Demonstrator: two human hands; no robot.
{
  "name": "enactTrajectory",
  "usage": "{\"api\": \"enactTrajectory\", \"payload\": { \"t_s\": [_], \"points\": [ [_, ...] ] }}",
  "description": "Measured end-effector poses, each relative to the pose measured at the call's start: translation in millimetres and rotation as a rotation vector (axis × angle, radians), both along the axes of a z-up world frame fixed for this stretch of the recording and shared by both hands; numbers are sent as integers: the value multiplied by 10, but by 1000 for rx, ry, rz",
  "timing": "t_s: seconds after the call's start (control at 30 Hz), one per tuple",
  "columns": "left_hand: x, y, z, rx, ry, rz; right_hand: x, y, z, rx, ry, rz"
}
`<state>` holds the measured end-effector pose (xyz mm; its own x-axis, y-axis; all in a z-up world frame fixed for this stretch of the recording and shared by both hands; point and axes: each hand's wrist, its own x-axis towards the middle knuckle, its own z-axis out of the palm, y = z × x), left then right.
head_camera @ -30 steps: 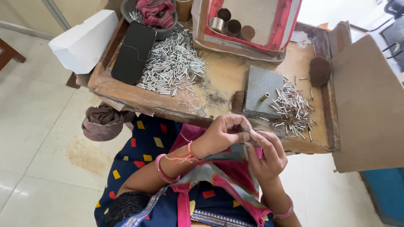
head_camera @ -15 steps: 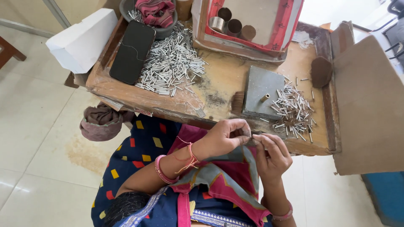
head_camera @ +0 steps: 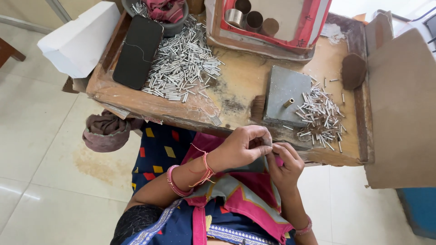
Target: Assembling small silver-colored metal pins or tubes on a workbench.
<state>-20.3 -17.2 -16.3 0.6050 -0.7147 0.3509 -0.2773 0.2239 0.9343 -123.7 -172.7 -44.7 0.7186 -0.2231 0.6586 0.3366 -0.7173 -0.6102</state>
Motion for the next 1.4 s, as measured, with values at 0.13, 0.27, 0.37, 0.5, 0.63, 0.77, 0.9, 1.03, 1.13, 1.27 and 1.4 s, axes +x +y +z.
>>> {"api": "enactTrajectory", "payload": {
  "t_s": [0.13,0.27,0.37,0.5,0.63,0.77,0.9,1.03,1.13,1.27,1.4],
  "points": [
    [0,15,77,-68,10,3,0,-30,-55,62,36,27],
    [-52,-9,103,-129,226,-55,-15,-97,-190,425,71,209],
    [-80,-41,86,-185,301,-80,5,-150,-281,762,80,373],
    [-49,-19,64,-254,90,94,55,-203,-259,1237,75,695],
    [-34,49,263,-60,-159,201,38,-315,-384,1415,121,737],
    [-84,31,277,-159,-324,89,-22,-360,-464,1481,195,617],
    [-87,33,241,-168,-522,167,-61,-323,-405,1480,201,661],
    [-94,36,185,-143,-653,178,-96,-315,-378,1474,221,713],
    [-107,22,206,-143,-654,182,-95,-295,-327,1511,238,772],
    [-153,-41,161,-178,-531,239,-134,-130,-36,1258,200,612],
    [-143,-161,-95,-165,-5,111,-151,36,97,555,-25,277]
  ]
}}
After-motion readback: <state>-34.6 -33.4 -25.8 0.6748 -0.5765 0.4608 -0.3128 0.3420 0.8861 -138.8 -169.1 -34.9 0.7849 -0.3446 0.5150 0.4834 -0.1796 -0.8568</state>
